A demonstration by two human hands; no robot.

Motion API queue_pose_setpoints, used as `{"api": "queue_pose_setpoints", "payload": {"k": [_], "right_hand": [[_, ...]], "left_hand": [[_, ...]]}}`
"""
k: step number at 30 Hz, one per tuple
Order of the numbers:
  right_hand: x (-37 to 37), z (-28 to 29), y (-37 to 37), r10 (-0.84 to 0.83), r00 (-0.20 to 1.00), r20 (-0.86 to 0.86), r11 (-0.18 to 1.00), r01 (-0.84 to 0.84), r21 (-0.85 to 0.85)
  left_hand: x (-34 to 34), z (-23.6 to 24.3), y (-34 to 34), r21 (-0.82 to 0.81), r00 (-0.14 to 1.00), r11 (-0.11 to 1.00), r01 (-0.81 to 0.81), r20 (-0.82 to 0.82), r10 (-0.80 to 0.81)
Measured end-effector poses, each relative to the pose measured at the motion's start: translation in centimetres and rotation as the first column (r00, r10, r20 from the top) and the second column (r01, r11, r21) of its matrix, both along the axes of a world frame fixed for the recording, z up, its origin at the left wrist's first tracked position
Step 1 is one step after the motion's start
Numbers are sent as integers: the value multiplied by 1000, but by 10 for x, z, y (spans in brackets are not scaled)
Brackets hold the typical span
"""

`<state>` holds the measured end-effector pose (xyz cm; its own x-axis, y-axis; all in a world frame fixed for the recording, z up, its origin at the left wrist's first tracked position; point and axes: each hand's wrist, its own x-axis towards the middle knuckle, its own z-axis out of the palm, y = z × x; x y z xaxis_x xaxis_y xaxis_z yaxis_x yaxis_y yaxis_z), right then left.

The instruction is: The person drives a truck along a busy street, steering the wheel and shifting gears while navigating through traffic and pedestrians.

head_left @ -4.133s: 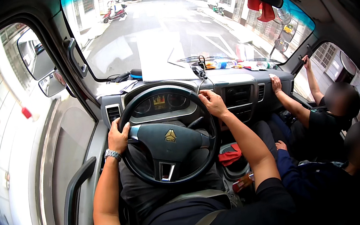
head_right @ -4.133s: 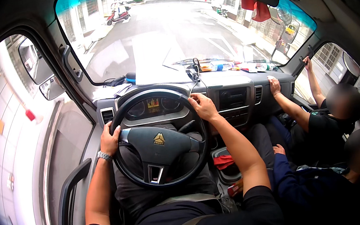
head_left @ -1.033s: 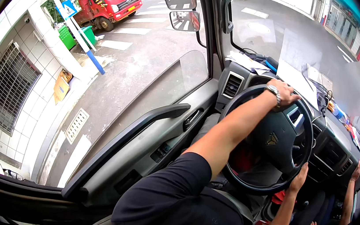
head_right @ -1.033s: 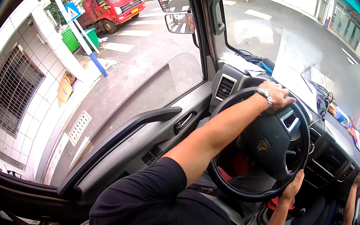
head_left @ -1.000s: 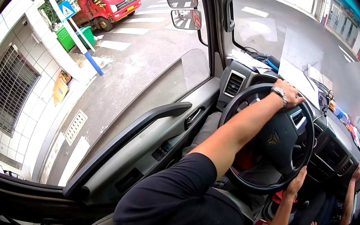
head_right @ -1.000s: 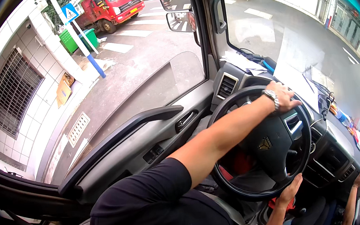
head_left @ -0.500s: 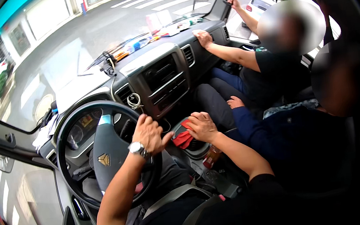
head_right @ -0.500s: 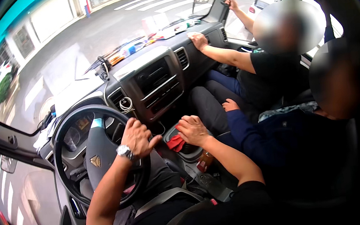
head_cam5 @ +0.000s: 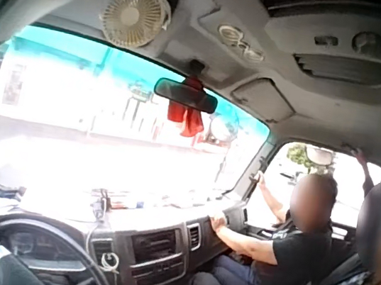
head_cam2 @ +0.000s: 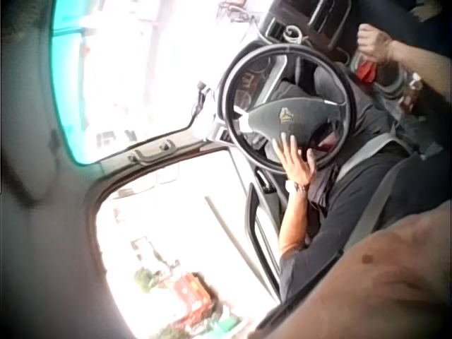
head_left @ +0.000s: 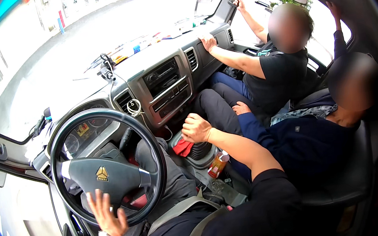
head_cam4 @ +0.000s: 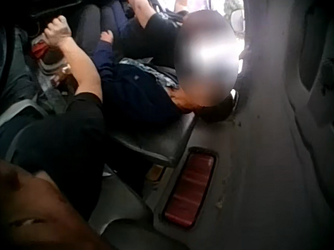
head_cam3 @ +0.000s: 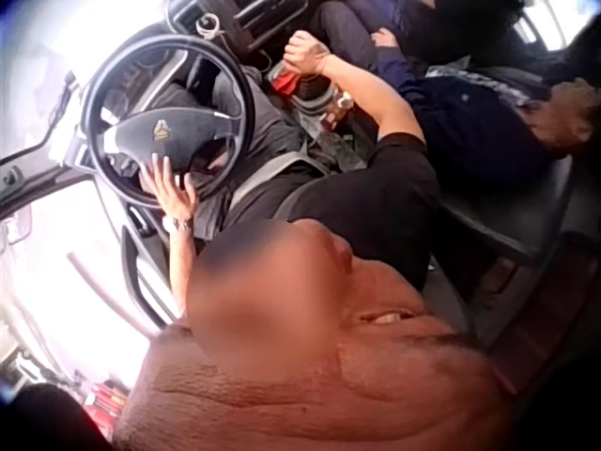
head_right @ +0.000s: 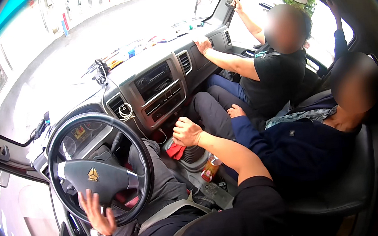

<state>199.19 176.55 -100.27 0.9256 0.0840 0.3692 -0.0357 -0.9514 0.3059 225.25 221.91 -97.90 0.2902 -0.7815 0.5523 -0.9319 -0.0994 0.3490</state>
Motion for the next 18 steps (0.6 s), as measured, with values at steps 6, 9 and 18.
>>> {"api": "queue_pose_setpoints", "payload": {"k": [6, 9, 18], "right_hand": [[44, -4, -4, -138, 988, -71, 988, 142, 64], [78, 34, 17, -228, 925, -305, 754, 366, 546], [230, 83, 73, -18, 1000, 24, 70, -23, 997]], "left_hand": [[70, 15, 4, -86, 970, 970, -228, 72, 234], [100, 10, 5, -155, 943, 947, -283, 136, 304], [128, 22, -1, -42, 969, 976, -213, 116, 216]]}}
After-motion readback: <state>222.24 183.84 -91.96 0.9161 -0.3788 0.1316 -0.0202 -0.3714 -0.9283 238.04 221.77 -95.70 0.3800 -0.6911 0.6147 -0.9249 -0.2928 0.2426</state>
